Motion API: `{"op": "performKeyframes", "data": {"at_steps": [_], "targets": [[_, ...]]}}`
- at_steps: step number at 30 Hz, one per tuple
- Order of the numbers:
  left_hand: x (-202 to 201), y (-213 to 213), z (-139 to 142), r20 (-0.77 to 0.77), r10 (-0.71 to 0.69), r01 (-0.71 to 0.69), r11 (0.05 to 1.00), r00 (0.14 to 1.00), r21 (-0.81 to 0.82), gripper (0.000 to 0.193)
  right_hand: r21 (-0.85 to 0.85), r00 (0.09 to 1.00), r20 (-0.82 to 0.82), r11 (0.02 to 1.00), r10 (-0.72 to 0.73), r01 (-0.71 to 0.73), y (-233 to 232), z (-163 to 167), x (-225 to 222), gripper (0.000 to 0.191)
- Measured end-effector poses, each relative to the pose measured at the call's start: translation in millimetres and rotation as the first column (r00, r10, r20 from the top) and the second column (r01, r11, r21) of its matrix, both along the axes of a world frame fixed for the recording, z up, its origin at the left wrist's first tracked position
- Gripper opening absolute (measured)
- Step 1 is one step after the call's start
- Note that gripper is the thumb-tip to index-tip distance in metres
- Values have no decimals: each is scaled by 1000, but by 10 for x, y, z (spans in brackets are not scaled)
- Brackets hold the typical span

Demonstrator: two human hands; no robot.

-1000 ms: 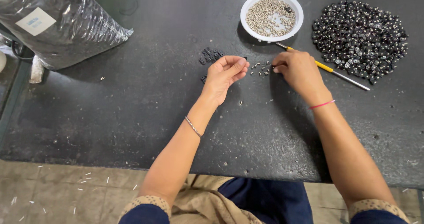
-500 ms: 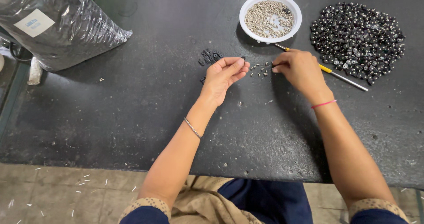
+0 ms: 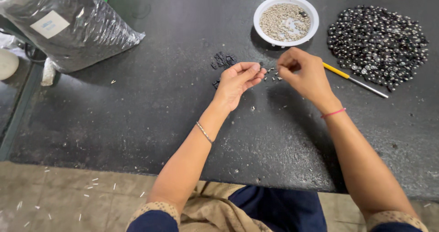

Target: The person sits at a workbench assembling small black plastic snap components. They pick a black cap piece, place a small metal pin inside it, and press the pin in using a yellow-handled hand tool, setting each finished piece on the table as they go.

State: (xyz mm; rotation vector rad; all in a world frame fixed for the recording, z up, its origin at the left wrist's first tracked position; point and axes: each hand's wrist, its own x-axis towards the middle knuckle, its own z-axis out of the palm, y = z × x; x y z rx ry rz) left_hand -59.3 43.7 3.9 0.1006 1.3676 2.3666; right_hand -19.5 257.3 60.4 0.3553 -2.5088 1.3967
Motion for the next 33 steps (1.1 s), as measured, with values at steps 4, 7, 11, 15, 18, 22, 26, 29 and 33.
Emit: {"op": "performKeyframes", "data": {"at_steps": [4,7,11,15,18,22,26,29,33], "targets": [[45,-7,9,-24,-25,25,1000,999,0,25,-69,999,-33,998,13,-15,-76,41,37,14],[52,21,20,-14,-44,44,999,999,-10,26,-98,999,-21,995,27,-29,-79,23,44,16],[56,34,44,-16,-40,40,999,999,-12,25,-296,996,63,954,65,-44,-120,-62,-12,10],[62,41,69,-14,-42,42,999,999,-13,24,-298,996,54,953,64,-45,-106,-167,-33,6],[69,38,83,-11,-64,64,998,998,20,24,-316,997,66,949,44,-21,-98,-240,-56,9],[86,40,83,-27,-74,74,997,997,17,25,-393,994,88,919,71,-31,-94,-286,-82,9],[86,52,71,-48,-84,84,996,995,1,24,-409,991,110,912,77,-25,-98,-280,-80,9],[77,50,60,-63,-81,80,997,995,-14,23,-403,988,127,915,88,-30,-102,-268,-74,9],[74,37,43,-100,-78,74,996,992,-42,21,-425,985,136,904,109,-42,-98,-280,-68,9]]}}
